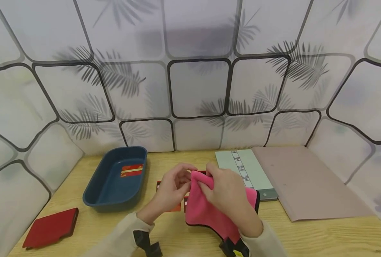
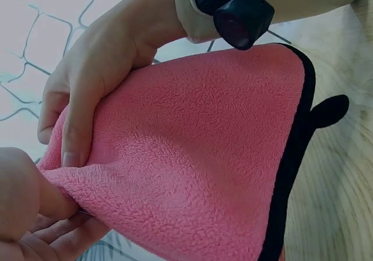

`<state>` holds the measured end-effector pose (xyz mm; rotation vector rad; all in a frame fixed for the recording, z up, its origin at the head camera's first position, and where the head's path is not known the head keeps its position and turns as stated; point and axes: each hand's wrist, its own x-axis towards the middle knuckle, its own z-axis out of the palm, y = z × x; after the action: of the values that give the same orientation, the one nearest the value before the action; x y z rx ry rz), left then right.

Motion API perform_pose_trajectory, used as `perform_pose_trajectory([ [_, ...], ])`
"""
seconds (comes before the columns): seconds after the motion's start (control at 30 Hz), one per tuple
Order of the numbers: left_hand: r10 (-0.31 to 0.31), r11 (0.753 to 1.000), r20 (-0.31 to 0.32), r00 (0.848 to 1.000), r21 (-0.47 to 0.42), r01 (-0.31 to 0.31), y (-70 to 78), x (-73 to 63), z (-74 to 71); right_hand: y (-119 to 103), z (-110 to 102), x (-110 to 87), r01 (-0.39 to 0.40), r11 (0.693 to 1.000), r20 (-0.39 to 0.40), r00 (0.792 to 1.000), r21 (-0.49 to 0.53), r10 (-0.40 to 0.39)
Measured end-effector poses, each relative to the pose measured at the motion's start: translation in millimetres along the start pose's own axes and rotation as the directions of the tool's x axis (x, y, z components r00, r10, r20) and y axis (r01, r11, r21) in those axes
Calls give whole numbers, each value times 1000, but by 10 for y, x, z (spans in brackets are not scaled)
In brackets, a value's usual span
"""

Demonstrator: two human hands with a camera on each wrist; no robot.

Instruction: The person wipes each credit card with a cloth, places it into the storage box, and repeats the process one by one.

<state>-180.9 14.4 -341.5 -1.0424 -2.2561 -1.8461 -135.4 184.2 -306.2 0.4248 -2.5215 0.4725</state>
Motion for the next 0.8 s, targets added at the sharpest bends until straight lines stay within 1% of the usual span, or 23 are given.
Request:
perform_pose_trajectory([
  [0.17,4,999,-37,999,42,-2,1,-15,-1,32,-23,28,-18,1000,-3,1000,2,18],
  [0.27,-17,998,-61,998,66,21,4,-51,-10,58,-32,26,-25,1000,-1,1000,6,25],
  [0.33,-42,997,-77,996,69,47,5,-83,-23,65,-37,26,-26,1000,14,1000,10,26],
  [0.43,-64,997,-97,993,43,69,-2,-117,-56,80,-47,40,-26,1000,32,999,13,26],
  [0.5,-73,997,-109,991,15,75,-9,-124,-82,96,-56,59,-43,999,43,998,12,43],
  [0.63,-83,996,-101,991,-28,81,-35,-124,-113,148,-82,76,-98,995,66,993,-1,98],
  [0.8,-118,992,-97,988,-48,114,-72,-142,-127,215,-110,61,-145,989,94,985,-22,146],
])
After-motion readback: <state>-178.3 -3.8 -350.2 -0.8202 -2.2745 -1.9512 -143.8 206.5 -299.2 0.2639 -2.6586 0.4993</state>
